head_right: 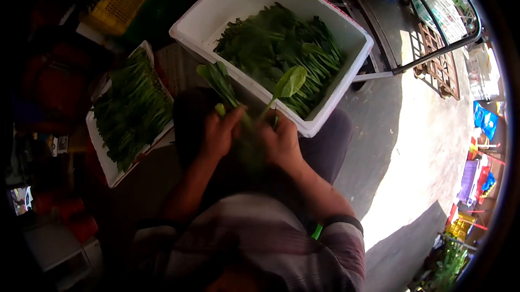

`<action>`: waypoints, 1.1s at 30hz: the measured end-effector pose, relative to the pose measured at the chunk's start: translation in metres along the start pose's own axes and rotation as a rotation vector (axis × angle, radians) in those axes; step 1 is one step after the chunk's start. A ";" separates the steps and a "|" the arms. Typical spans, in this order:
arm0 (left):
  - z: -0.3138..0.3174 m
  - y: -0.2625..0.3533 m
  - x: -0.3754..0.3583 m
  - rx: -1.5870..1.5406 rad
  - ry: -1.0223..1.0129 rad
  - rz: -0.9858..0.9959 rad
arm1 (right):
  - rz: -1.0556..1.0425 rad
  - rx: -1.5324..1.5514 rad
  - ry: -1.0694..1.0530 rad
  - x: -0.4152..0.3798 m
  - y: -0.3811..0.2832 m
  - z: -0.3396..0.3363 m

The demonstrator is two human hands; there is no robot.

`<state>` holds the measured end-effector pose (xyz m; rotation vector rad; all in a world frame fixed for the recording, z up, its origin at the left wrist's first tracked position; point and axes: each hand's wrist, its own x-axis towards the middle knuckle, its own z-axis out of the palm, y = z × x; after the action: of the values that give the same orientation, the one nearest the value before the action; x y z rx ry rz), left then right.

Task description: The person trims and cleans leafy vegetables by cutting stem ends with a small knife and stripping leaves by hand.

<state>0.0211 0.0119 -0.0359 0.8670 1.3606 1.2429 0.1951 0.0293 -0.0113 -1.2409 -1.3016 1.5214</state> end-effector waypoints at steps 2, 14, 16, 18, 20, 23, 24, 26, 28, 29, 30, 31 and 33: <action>-0.003 -0.005 -0.001 -0.167 -0.035 -0.047 | 0.044 0.038 0.011 -0.002 -0.003 -0.001; -0.023 0.008 -0.003 0.193 -0.143 0.019 | -0.303 -0.539 -0.073 -0.034 0.024 -0.040; -0.017 0.007 -0.002 0.175 -0.169 -0.029 | -0.292 -0.442 -0.047 -0.034 0.009 -0.029; -0.013 -0.001 0.000 0.134 -0.213 -0.110 | -0.165 -0.430 -0.106 -0.030 0.008 -0.020; -0.013 -0.004 0.000 0.124 -0.224 -0.099 | -0.107 -0.358 -0.128 -0.024 0.016 -0.012; -0.011 -0.020 0.003 0.110 -0.135 0.012 | -0.017 -0.153 -0.120 -0.022 0.031 -0.001; -0.010 -0.025 0.004 0.105 -0.091 0.062 | 0.070 -0.081 -0.119 -0.020 0.024 0.001; -0.009 -0.016 -0.001 0.160 -0.096 0.043 | 0.193 0.014 -0.132 -0.019 0.022 0.002; -0.004 -0.011 -0.005 0.208 -0.081 0.069 | 0.234 0.061 -0.160 -0.014 0.024 0.000; -0.002 -0.012 -0.007 0.229 -0.057 0.101 | 0.231 0.064 -0.141 -0.014 0.029 0.001; 0.000 -0.013 -0.009 0.248 -0.031 0.132 | 0.219 0.037 -0.139 -0.012 0.032 0.000; 0.001 -0.016 -0.011 0.286 -0.018 0.167 | 0.206 0.009 -0.138 -0.011 0.034 0.000; 0.001 -0.021 -0.013 0.363 0.015 0.240 | 0.162 -0.089 -0.129 -0.009 0.043 -0.001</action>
<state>0.0270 -0.0042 -0.0530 1.3069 1.5555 1.2002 0.1999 0.0134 -0.0518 -1.3516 -1.3928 1.6976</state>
